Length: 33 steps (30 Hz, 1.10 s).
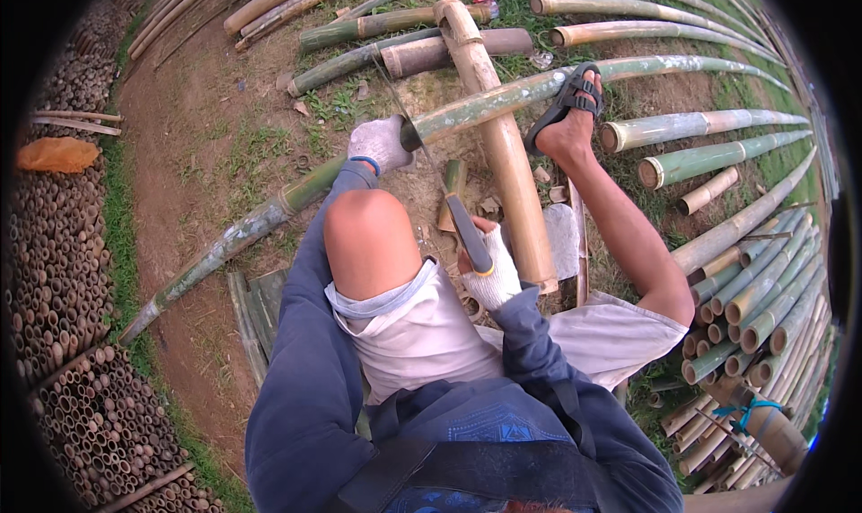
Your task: The person sits on the ground and uses a hand saw to cut green bamboo poles into shorter sections. They repeatedly position each pole on a wooden support, saw through it, and set the cut pieces aside.
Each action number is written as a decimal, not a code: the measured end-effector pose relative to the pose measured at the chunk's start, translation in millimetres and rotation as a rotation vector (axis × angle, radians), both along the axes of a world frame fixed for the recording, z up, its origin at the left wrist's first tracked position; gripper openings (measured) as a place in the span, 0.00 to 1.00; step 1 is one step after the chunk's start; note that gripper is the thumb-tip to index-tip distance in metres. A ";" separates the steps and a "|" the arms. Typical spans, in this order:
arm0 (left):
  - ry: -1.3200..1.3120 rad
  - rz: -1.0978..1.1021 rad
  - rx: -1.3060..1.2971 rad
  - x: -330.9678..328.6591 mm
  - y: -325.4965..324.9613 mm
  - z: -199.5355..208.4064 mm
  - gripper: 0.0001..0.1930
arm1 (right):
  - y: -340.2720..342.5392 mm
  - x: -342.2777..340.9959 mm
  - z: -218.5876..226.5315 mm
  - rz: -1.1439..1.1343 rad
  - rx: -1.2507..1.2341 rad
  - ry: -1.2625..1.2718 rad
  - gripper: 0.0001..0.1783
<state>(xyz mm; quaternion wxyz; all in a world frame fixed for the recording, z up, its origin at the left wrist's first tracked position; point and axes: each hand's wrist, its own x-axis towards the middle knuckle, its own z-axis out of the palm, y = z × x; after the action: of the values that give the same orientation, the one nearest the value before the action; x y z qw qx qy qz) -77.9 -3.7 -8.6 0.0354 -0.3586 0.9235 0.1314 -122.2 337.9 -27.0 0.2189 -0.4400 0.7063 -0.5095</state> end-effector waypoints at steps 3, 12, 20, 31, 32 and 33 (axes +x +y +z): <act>-0.036 0.009 0.007 -3.0 -1.7 -5.7 0.28 | 114.9 25.1 50.9 0.023 0.135 -0.180 0.32; -0.030 0.005 0.020 -0.7 -1.4 -7.2 0.32 | -51.4 -19.4 3.1 0.043 0.078 -0.307 0.39; -0.269 -0.200 0.231 -19.3 -44.4 -7.8 0.50 | -12.9 -2.2 34.6 0.003 0.180 -0.238 0.39; -0.132 -0.108 0.333 -13.1 -45.9 -21.6 0.38 | -8.5 -9.4 33.6 0.007 0.254 -0.182 0.41; -0.157 -0.117 0.306 -13.8 -48.3 -23.6 0.39 | -43.9 -15.7 24.5 0.011 0.234 -0.265 0.38; -0.160 -0.156 0.314 -12.5 -51.1 -26.8 0.40 | -80.9 -18.9 16.7 -0.036 0.155 -0.140 0.35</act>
<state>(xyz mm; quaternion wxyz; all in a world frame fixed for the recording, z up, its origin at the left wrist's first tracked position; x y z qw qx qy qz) -90.4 -54.8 -35.3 0.1742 -0.2852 0.9109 0.2419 -141.1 257.0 -10.3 0.2920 -0.3725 0.7342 -0.4868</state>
